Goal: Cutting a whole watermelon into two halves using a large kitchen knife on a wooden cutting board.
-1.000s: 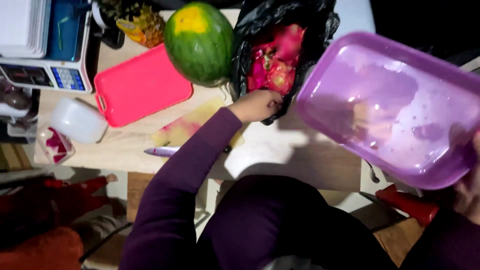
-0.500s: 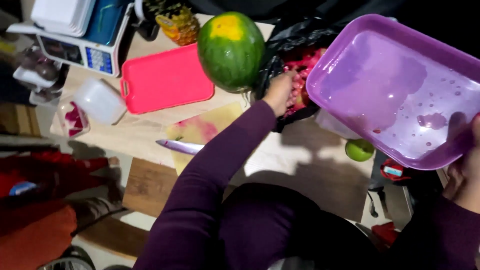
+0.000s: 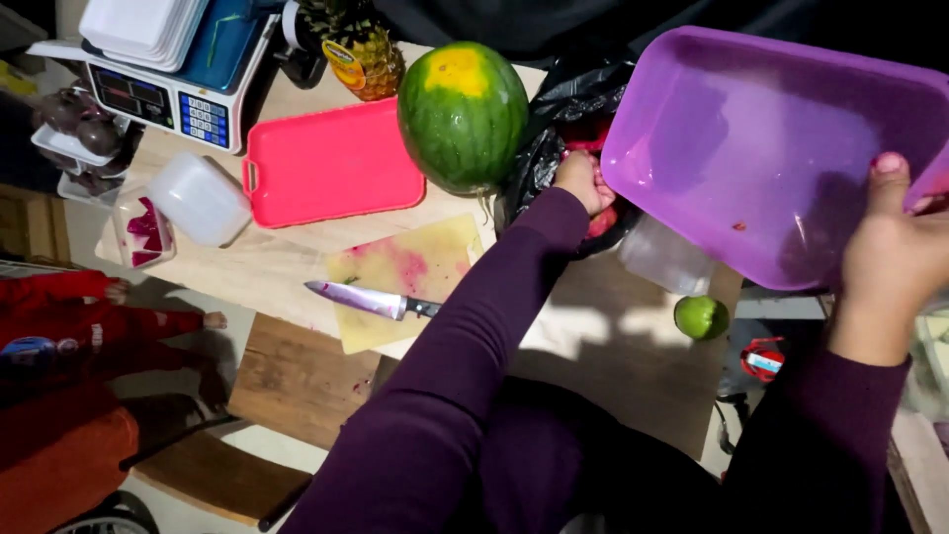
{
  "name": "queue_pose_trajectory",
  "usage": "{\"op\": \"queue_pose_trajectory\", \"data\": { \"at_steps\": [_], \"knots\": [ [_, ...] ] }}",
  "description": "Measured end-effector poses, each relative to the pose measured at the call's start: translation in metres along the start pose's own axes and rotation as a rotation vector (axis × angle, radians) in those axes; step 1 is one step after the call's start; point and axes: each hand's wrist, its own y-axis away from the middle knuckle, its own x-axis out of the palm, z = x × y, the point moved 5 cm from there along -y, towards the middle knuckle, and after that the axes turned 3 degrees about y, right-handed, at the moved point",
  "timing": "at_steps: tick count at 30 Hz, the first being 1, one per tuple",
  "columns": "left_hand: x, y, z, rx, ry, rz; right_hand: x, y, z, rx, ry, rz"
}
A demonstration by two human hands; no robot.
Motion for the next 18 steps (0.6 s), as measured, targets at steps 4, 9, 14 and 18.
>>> {"op": "queue_pose_trajectory", "data": {
  "at_steps": [4, 9, 14, 18],
  "knots": [
    [0.01, -0.023, -0.004, 0.053, 0.044, 0.059, 0.001, 0.0, 0.037, -0.144, 0.003, -0.043],
    [0.016, -0.02, -0.002, 0.03, 0.06, -0.177, 0.012, 0.0, 0.036, -0.189, 0.089, -0.098],
    [0.044, -0.095, -0.001, -0.208, 0.353, 1.225, 0.012, 0.001, 0.04, -0.202, 0.196, -0.148],
    [0.011, -0.129, -0.003, -0.08, 0.313, -0.259, 0.004, 0.006, 0.061, -0.328, 0.18, -0.211]
  ]
}}
